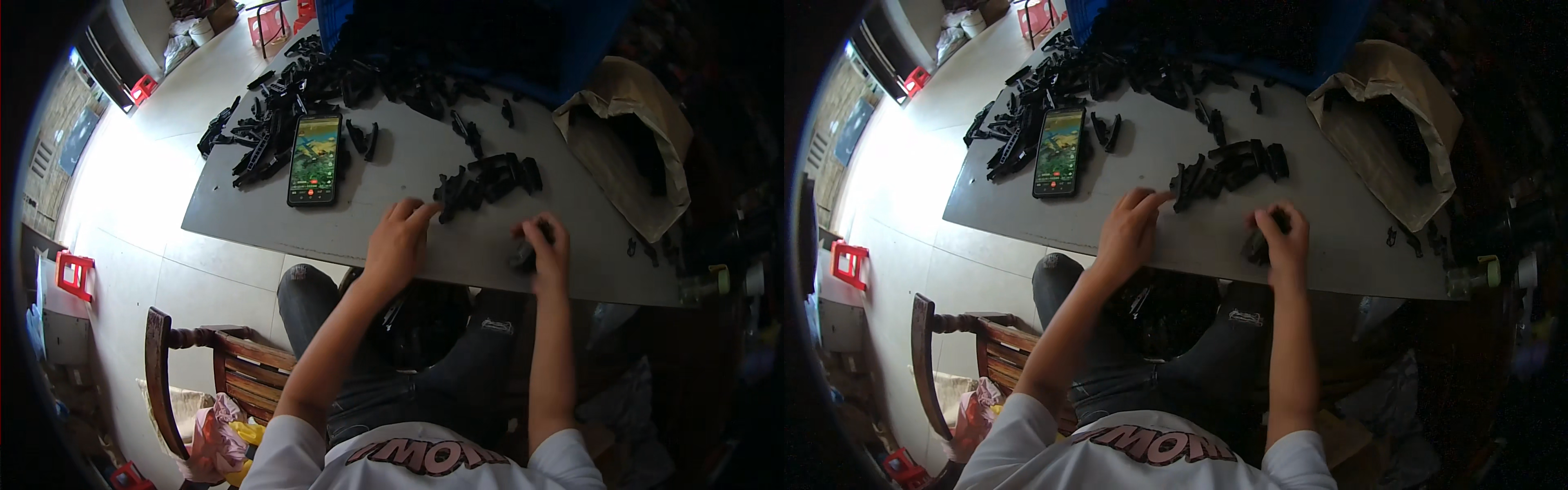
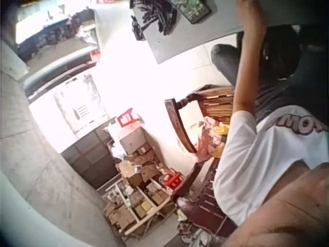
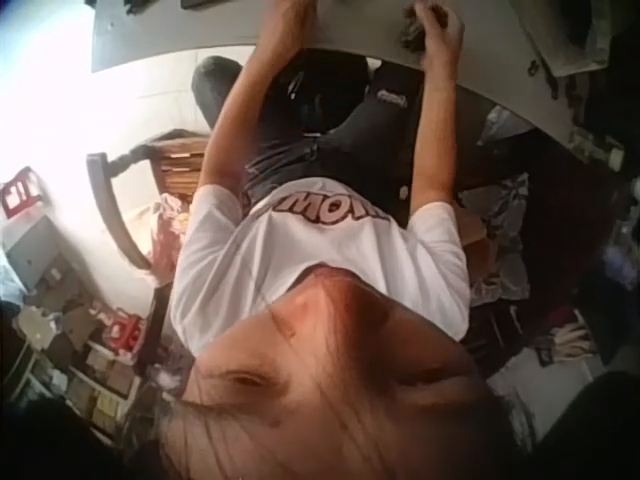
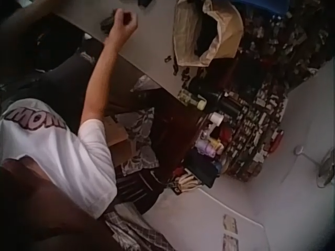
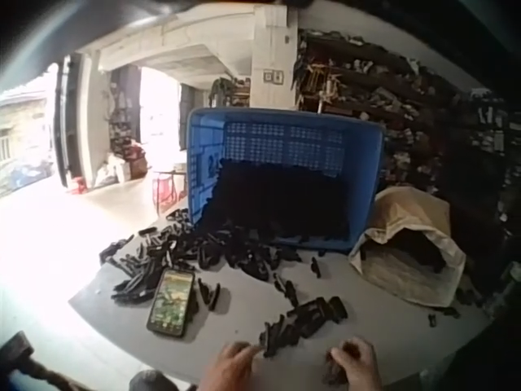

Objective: Assembling small black plastic buckle or clip components at a workbench.

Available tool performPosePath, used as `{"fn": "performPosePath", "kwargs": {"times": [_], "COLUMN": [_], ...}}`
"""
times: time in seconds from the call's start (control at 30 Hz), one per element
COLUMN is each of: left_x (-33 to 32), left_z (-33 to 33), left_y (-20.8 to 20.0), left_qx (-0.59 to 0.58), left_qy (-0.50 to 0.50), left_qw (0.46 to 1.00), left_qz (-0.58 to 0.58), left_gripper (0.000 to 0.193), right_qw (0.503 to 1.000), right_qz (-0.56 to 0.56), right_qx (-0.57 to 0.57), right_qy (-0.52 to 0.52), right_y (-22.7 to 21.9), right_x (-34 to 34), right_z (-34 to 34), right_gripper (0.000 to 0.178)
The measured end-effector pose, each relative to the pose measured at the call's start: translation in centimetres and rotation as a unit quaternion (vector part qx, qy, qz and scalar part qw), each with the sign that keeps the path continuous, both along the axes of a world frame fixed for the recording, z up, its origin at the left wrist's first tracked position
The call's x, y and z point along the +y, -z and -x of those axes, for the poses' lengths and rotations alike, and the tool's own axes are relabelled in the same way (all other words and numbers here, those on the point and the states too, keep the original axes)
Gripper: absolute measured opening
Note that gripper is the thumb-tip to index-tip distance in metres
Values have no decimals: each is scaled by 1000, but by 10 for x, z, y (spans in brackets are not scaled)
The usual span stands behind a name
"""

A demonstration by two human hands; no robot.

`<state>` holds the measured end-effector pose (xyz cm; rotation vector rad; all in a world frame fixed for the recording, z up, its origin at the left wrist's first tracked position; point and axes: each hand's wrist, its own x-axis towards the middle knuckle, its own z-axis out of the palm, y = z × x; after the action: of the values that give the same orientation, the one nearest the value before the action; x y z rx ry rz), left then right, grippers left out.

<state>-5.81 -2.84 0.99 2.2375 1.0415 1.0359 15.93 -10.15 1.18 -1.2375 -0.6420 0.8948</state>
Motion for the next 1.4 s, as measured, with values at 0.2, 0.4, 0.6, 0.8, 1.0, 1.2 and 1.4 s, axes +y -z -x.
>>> {"fn": "performPosePath", "kwargs": {"times": [0.2, 0.4, 0.6, 0.8, 1.0, 1.2, 1.4], "left_x": [21, 23, 19, -18, -47, -63, -120], "left_z": [-15, 4, 32, 15, 10, 19, 49], "left_y": [-6, -2, 16, 5, 7, 10, 37], "left_qx": [171, 242, 16, -282, -283, -254, -94], "left_qy": [-6, -64, -13, 98, 169, 117, 140], "left_qw": [985, 966, 990, 862, 873, 889, 917], "left_qz": [20, 66, 140, 409, 359, 364, 360], "left_gripper": [23, 19, 28, 39, 42, 35, 27], "right_qw": [758, 624, 729, 993, 971, 908, 965], "right_qz": [6, 117, 39, -30, -96, -118, 130], "right_qx": [-652, -769, -680, -43, -202, -397, 12], "right_qy": [0, -82, -76, -110, -85, -60, -229], "right_y": [1, -5, -14, -19, -7, -13, 29], "right_x": [52, 60, 36, -1, -8, -34, -96], "right_z": [-12, -10, 3, 52, 76, 89, 99], "right_gripper": [22, 30, 27, 19, 17, 26, 25]}}
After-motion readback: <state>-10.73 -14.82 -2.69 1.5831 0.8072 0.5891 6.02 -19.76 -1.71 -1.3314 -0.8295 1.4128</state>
